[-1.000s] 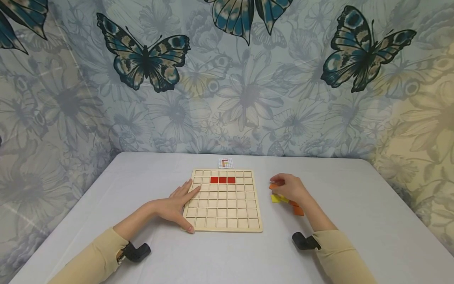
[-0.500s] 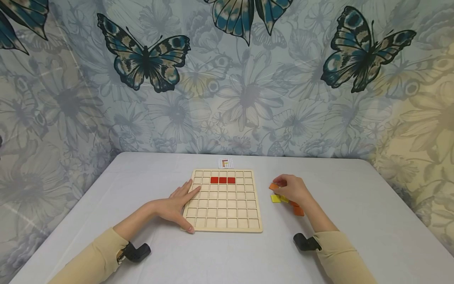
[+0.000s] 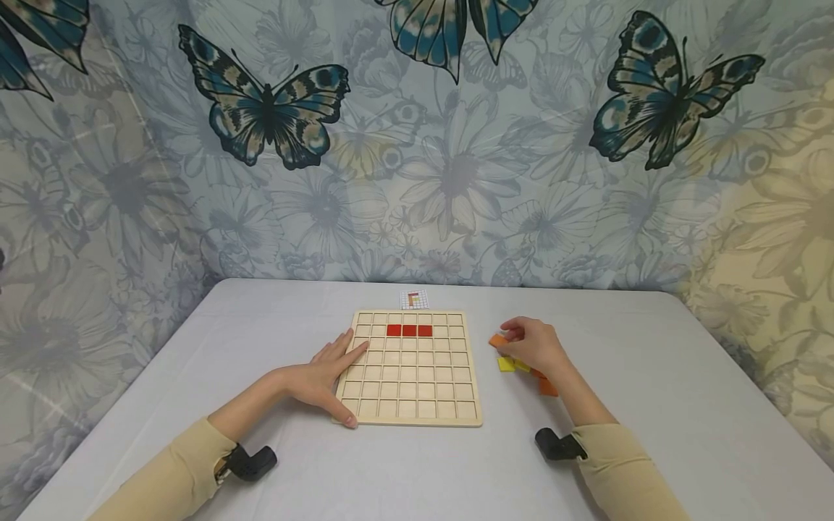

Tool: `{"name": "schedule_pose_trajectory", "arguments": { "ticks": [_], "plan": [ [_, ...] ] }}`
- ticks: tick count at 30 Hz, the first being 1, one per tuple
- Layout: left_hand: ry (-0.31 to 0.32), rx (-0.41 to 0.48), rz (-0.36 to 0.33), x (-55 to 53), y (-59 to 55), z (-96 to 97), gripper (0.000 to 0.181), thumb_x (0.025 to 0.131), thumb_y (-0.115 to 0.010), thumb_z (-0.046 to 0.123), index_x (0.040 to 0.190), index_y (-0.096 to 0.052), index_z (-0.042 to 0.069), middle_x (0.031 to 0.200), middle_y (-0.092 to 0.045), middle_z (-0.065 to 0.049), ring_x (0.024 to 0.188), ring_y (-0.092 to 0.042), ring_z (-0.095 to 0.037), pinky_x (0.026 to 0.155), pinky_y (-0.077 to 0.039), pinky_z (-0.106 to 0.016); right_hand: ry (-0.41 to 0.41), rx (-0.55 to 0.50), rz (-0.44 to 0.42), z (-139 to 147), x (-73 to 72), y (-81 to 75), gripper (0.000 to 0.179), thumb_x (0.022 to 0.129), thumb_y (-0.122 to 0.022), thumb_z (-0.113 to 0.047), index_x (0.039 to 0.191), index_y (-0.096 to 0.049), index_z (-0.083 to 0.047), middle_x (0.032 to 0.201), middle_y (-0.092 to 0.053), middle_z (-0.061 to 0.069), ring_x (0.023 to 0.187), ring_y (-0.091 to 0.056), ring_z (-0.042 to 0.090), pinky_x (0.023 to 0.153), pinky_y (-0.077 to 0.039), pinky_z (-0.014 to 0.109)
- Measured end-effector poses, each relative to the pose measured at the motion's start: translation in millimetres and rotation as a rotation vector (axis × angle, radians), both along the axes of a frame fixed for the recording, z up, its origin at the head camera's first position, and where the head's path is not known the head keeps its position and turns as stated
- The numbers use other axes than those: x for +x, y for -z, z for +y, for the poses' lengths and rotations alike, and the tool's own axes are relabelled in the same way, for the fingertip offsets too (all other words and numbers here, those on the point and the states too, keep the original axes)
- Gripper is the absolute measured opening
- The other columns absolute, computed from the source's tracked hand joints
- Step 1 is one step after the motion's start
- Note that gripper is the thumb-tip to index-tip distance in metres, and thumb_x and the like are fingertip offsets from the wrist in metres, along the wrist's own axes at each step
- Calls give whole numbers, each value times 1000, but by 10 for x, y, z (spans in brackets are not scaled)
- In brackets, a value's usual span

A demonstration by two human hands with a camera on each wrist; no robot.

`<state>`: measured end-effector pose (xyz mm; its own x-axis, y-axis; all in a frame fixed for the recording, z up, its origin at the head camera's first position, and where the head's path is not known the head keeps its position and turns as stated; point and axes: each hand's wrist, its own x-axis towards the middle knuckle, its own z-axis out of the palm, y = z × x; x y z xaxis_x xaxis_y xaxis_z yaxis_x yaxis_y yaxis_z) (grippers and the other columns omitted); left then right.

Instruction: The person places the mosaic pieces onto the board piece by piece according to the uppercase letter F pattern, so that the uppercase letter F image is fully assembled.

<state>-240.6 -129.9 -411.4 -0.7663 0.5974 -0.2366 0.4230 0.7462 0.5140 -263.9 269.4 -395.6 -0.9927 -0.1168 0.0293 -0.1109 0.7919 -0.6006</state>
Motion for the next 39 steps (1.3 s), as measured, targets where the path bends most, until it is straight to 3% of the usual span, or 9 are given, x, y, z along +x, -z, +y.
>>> {"name": "schedule_pose_trajectory", "arguments": {
  "ticks": [11,26,39],
  "plan": [
    [-2,7,-12,15,0,7,133,61,-85,60,159,-4,18,160,19,-14,146,18,-25,117,5,-45,-34,-67,-15,-219,-7,-20,46,86,-76,-29,120,-65,-1,103,-68,8,98,-63,26,84,-51,41],
    [0,-6,-7,1,0,5,133,62,-84,61,159,-4,18,160,19,-15,146,18,-26,117,5,-47,-70,-132,-40,-624,-31,1,36,82,-79,-21,110,-68,-2,96,-69,4,90,-63,19,76,-50,32],
    [-6,-2,-9,10,-12,0,134,61,-85,61,159,-4,18,160,19,-14,146,18,-25,117,4,-46,-128,-154,-41,-873,-47,16,32,81,-80,-18,108,-70,-5,94,-68,2,90,-62,18,82,-51,35]
  ]
}}
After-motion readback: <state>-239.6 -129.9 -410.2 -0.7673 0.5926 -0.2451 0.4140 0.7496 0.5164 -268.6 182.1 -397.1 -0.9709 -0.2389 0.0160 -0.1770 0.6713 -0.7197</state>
